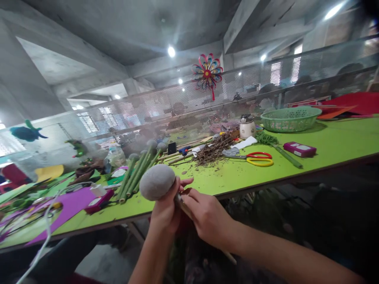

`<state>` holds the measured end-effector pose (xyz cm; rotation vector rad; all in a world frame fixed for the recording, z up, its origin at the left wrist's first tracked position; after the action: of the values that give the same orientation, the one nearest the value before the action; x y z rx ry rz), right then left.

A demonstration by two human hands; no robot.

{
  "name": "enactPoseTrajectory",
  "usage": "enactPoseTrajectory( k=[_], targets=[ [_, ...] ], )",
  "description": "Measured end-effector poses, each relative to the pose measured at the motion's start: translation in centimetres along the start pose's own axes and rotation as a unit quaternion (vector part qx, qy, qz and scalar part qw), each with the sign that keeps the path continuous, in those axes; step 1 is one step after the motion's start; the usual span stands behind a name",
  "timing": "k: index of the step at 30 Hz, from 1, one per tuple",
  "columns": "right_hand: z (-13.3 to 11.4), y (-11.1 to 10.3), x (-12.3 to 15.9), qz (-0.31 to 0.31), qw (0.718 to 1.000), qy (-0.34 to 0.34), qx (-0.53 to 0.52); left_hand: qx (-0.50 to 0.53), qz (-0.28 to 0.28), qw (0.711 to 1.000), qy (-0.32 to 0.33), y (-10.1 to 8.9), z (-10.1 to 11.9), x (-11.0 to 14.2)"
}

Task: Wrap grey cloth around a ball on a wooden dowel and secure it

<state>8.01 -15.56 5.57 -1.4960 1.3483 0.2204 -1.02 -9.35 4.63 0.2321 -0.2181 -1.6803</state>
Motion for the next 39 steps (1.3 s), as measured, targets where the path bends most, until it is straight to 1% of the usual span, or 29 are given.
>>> enactPoseTrajectory(
  k=[2, 5, 6, 8, 10, 12, 15, 17, 19, 21, 23, 27, 28, 31, 32, 33, 36, 37, 39],
  targets=[
    [0.3, -1.6, 0.4, 0.014, 0.999, 0.023, -0.032, 0.000, 0.004, 1.000, 0.011, 0.1, 0.3, -0.7],
    [1.3, -4.4, 0.5, 0.078, 0.991, 0.052, -0.098, -0.025, -0.027, 0.999, 0.020, 0.8, -0.4, -1.6],
    [1.8, -5.0, 0.4, 0.094, 0.987, 0.063, -0.116, -0.040, -0.034, 0.998, 0.029, 1.0, -0.7, -1.8],
    [3.0, -5.5, 0.2, 0.105, 0.980, 0.090, -0.140, -0.072, -0.021, 0.996, 0.044, 1.2, -1.5, -2.1],
    [4.2, -4.9, 0.0, 0.095, 0.973, 0.128, -0.167, -0.104, 0.014, 0.993, 0.051, 1.2, -2.2, -2.4],
    [5.2, -3.8, 0.0, 0.087, 0.961, 0.170, -0.199, -0.138, 0.040, 0.987, 0.069, 1.6, -2.5, -2.6],
    [6.5, -2.3, 0.0, 0.108, 0.941, 0.219, -0.236, -0.178, 0.041, 0.972, 0.144, 3.0, -2.2, -3.0],
    [7.4, -1.8, 0.0, 0.131, 0.923, 0.249, -0.262, -0.230, 0.050, 0.954, 0.187, 3.8, -2.3, -3.4],
    [8.4, -1.7, 0.1, 0.147, 0.899, 0.280, -0.303, -0.311, 0.071, 0.927, 0.196, 4.2, -3.1, -4.0],
    [9.3, -2.0, 0.3, 0.158, 0.884, 0.295, -0.327, -0.365, 0.081, 0.907, 0.192, 4.4, -4.2, -4.5],
    [10.1, -2.7, 0.5, 0.160, 0.881, 0.296, -0.332, -0.397, 0.080, 0.894, 0.190, 4.6, -5.0, -4.6],
    [10.9, -3.1, 0.9, 0.127, 0.873, 0.300, -0.363, -0.456, 0.066, 0.866, 0.192, 4.9, -5.7, -4.3],
    [10.9, -3.1, 1.0, 0.123, 0.870, 0.299, -0.372, -0.481, 0.057, 0.853, 0.195, 5.1, -5.6, -4.2],
    [10.7, -2.8, 1.3, 0.121, 0.868, 0.286, -0.388, -0.573, 0.011, 0.793, 0.206, 5.8, -5.3, -4.0],
    [10.6, -2.7, 1.4, 0.122, 0.870, 0.279, -0.388, -0.596, -0.008, 0.775, 0.211, 6.0, -5.2, -3.9],
    [10.5, -2.7, 1.5, 0.126, 0.875, 0.269, -0.382, -0.610, -0.027, 0.762, 0.217, 6.2, -5.1, -3.7],
    [9.9, -2.8, 2.0, 0.159, 0.905, 0.221, -0.326, -0.613, -0.057, 0.752, 0.234, 6.3, -4.8, -3.0],
    [9.6, -2.9, 2.2, 0.171, 0.916, 0.203, -0.301, -0.607, -0.058, 0.755, 0.241, 6.3, -4.7, -2.7],
    [9.0, -3.0, 2.6, 0.191, 0.932, 0.170, -0.257, -0.576, -0.050, 0.775, 0.256, 5.9, -4.7, -2.1]
  ],
)
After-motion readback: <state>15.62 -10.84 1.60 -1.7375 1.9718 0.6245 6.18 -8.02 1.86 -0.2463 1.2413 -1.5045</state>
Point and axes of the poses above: each hand's wrist, its own x-axis away from the middle knuckle, its own y-axis out of the palm, z = x × y, the point moved 6 cm from there along -x, towards the middle knuckle, and after that the axes turned 11 degrees about -x, right-handed, at the moved point
